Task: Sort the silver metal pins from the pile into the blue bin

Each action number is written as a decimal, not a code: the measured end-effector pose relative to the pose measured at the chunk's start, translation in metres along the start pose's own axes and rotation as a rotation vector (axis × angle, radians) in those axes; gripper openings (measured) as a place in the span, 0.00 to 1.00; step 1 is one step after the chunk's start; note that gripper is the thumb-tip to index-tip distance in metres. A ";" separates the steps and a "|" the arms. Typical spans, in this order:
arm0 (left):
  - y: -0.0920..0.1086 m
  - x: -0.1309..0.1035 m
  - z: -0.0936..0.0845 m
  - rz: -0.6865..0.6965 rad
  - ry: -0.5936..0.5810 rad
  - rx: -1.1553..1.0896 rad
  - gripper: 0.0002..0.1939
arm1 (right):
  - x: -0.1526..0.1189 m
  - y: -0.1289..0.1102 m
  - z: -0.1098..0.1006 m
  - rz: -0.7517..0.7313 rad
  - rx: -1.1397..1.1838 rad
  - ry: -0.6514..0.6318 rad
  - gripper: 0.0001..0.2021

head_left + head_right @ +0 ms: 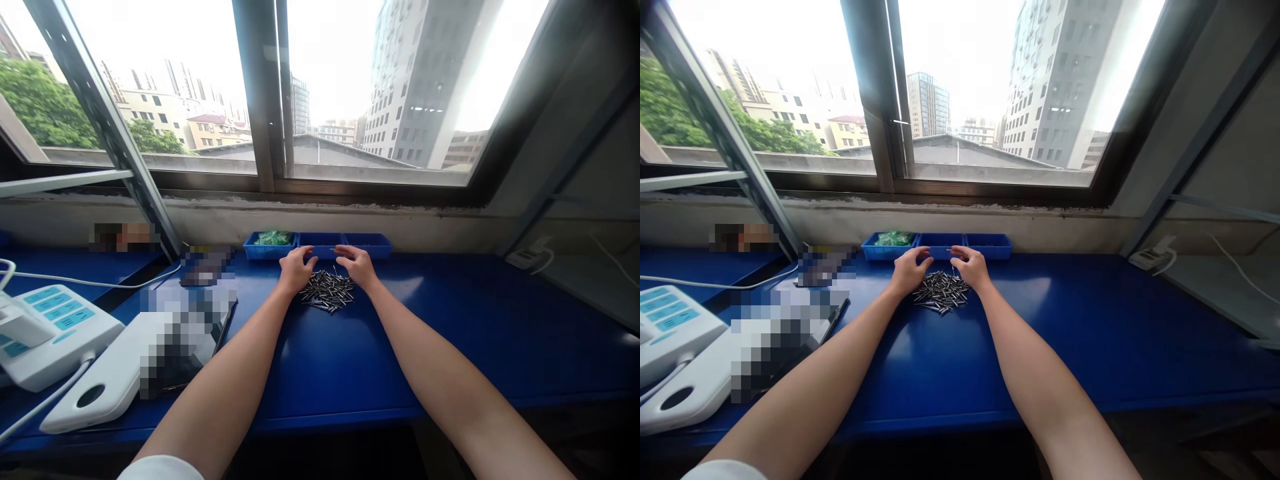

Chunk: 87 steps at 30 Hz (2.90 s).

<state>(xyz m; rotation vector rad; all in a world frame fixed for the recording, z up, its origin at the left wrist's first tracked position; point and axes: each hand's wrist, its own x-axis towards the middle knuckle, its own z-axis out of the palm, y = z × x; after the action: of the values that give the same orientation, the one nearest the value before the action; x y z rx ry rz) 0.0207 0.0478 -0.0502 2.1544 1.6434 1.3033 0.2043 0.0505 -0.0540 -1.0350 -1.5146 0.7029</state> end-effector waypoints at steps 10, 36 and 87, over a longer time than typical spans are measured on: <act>-0.020 0.005 -0.001 -0.160 -0.280 0.322 0.13 | 0.008 0.016 -0.032 0.023 -0.409 0.147 0.27; 0.010 -0.007 0.000 0.228 -0.053 0.166 0.11 | -0.011 -0.016 0.008 -0.004 0.159 -0.255 0.17; 0.003 -0.005 0.002 0.230 -0.047 0.143 0.11 | -0.014 -0.009 0.017 -0.231 -0.262 -0.194 0.24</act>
<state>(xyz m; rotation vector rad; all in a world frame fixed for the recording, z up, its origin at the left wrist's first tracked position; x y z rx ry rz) 0.0241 0.0436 -0.0526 2.5020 1.5519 1.2123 0.1855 0.0359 -0.0564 -0.9831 -1.8987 0.4599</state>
